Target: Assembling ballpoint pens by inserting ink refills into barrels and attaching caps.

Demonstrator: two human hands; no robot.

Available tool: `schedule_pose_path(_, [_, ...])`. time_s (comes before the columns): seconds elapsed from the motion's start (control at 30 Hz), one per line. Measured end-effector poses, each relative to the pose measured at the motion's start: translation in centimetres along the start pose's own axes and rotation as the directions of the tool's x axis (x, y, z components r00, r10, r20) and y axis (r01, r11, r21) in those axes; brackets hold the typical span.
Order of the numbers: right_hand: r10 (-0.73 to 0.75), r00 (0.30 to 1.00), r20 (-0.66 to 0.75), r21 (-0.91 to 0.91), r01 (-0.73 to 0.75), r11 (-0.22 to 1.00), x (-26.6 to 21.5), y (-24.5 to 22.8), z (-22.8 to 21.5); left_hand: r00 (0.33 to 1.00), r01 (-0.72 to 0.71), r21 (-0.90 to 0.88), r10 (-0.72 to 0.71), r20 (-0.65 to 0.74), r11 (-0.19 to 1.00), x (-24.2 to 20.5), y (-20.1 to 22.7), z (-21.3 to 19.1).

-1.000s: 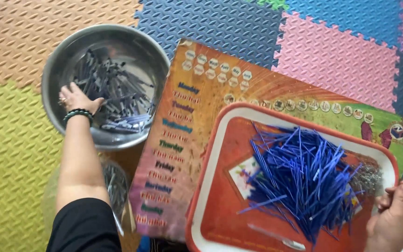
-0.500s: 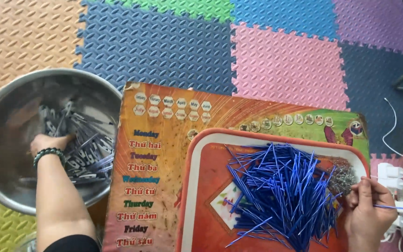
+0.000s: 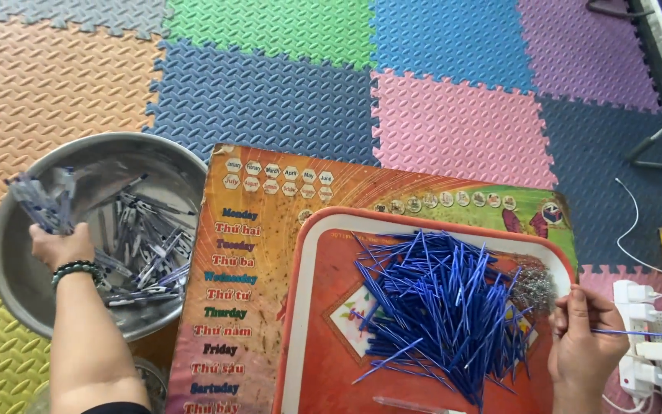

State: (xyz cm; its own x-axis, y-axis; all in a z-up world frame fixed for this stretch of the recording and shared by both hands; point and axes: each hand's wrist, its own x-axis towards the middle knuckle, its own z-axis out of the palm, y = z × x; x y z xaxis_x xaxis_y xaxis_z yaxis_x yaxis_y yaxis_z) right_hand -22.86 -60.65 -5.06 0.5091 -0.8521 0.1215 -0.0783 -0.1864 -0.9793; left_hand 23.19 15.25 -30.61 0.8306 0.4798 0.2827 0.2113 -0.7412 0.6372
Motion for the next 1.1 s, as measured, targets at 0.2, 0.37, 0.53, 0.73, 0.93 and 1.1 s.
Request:
schedule_pose_path(0.2, [-0.03,0.998,0.053,0.104,0.024,0.994,0.0,-0.1,-0.8,0.985,-0.174,-0.18,0.169,-0.042,0.968,2.7,4.9,-5.8])
schedule_pose_path(0.37, [-0.05,0.998,0.042,0.151,0.043,0.988,-1.1,-2.7,-0.7,0.906,-0.422,-0.223,0.418,-0.064,0.879,5.1,12.3,-13.4])
schedule_pose_path(0.53, [-0.097,0.992,0.083,0.245,0.074,0.967,-2.7,-4.3,-1.3,0.922,-0.279,-0.561,0.38,0.069,0.78,0.8,26.4,-23.4])
schedule_pose_path(0.73, [-0.063,0.988,0.144,0.43,-0.005,0.903,-3.8,-4.9,-2.5,0.68,0.075,-0.531,0.346,0.646,0.844,-14.7,41.6,-28.6])
schedule_pose_path(0.93, [-0.072,0.976,0.204,0.508,-0.043,0.861,-5.3,-6.1,-3.2,0.311,0.251,-0.021,-0.06,0.949,0.968,-28.4,46.6,-23.6])
schedule_pose_path(1.1, [-0.088,0.964,0.252,0.587,-0.08,0.806,-5.6,-6.8,-4.1,0.36,-0.069,0.034,-0.006,0.933,0.997,-30.4,46.0,-18.9])
